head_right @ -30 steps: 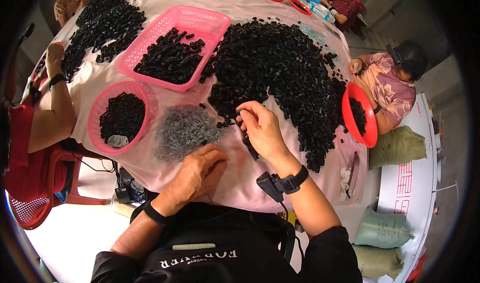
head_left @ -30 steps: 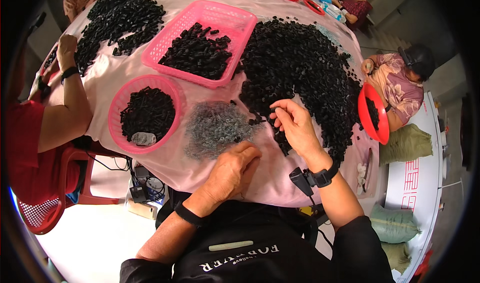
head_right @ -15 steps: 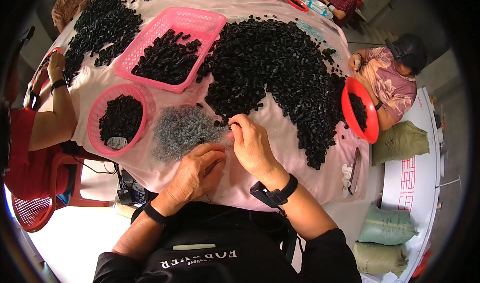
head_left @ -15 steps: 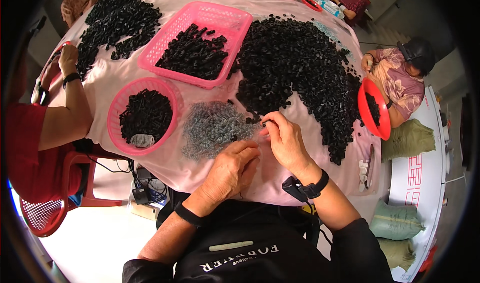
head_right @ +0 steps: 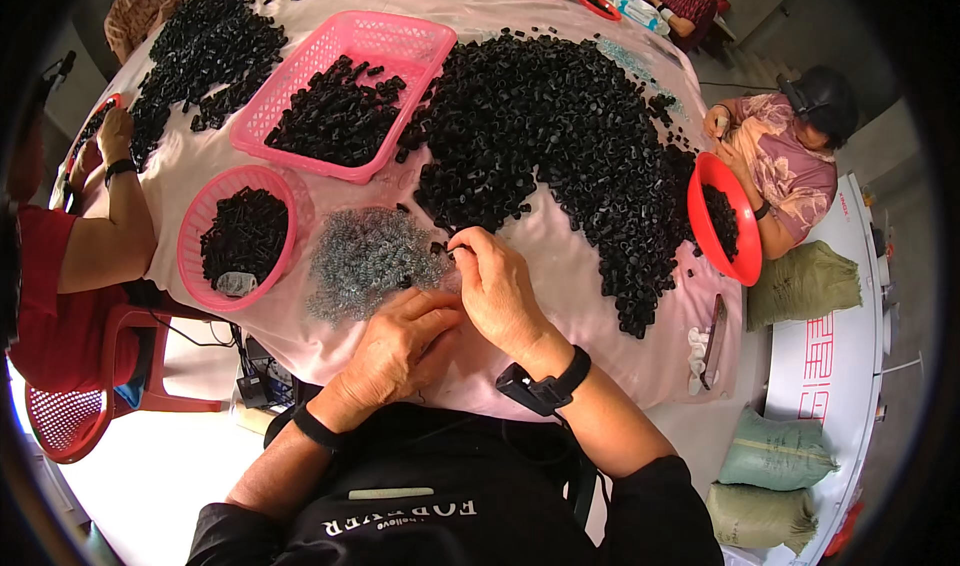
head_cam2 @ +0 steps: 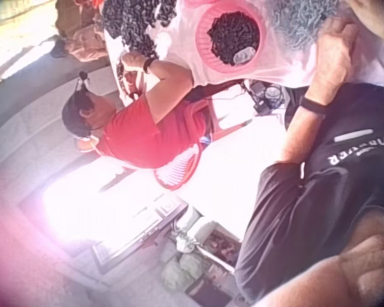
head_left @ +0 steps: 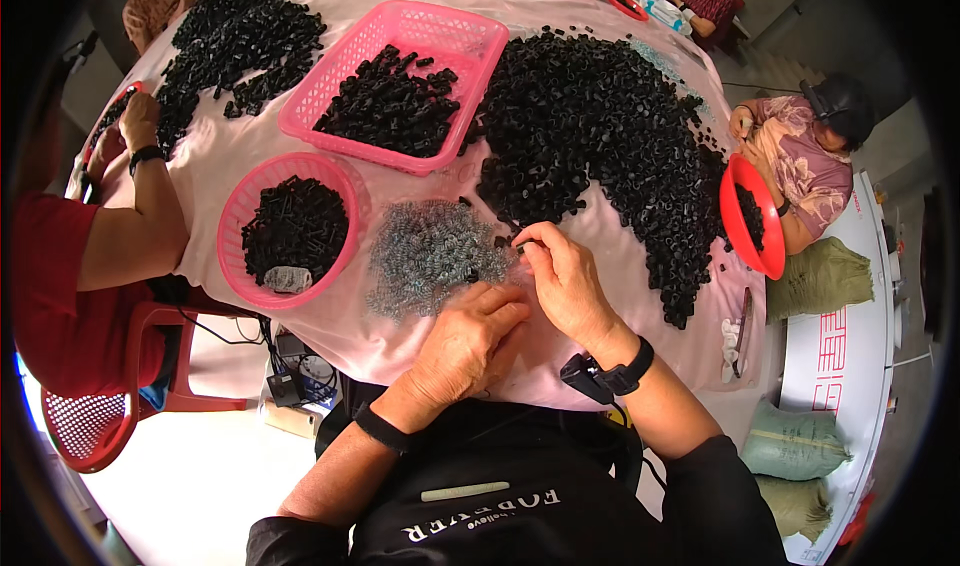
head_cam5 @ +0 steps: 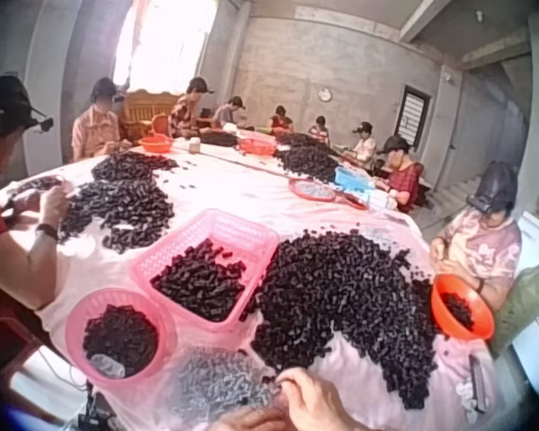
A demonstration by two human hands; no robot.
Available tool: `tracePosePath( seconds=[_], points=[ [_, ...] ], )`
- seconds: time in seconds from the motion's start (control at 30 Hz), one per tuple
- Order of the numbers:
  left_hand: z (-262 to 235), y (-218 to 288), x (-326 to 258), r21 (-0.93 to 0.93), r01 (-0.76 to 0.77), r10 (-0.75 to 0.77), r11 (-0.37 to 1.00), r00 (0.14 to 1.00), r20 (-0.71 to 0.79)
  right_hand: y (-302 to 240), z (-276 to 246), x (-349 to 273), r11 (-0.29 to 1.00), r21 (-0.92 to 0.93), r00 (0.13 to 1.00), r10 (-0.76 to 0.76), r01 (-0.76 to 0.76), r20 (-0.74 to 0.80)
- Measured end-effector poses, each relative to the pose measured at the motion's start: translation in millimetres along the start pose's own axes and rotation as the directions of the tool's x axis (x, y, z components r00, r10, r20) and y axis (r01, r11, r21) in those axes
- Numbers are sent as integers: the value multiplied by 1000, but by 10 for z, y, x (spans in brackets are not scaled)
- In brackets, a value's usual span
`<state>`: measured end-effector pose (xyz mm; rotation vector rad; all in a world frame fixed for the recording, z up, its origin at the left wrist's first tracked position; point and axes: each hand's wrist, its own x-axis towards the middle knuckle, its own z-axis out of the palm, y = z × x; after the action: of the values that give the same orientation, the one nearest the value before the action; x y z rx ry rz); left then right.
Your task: Sorting and inspecting small black plastic components at a table.
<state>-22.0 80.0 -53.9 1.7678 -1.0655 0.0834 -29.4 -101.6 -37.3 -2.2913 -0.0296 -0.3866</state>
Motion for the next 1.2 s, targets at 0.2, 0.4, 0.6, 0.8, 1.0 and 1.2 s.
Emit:
tracePosePath(
  seconds=[0.2, 0.4, 0.6, 0.8, 1.0, 1.2],
  points=[
    [112, -28, -57, 71, 66, -56, 995, 989, -134, -33, 26, -13, 978, 172, 990, 106, -122, 97],
    [58, 88, -47, -69, 287, -295, 956, 927, -232, -10, 13, 35, 960, 263, 996, 82, -92, 48],
    [-113, -46, 4, 100, 305, -256, 947, 905, -339, -24, 47, 60, 971, 232, 997, 49, -63, 64],
    [-119, -18, -3, 169, 330, -271, 929, 915, -298, 0, -16, 55, 988, 113, 988, 87, -102, 129],
    [-99, 0, 7, 197, 393, -330, 898, 898, -291, 40, 2, 31, 995, 71, 994, 66, -72, 88],
    [-45, 3, 54, 277, 405, -305, 872, 889, -342, -35, 1, -4, 996, 69, 997, 57, -60, 55]
  ],
)
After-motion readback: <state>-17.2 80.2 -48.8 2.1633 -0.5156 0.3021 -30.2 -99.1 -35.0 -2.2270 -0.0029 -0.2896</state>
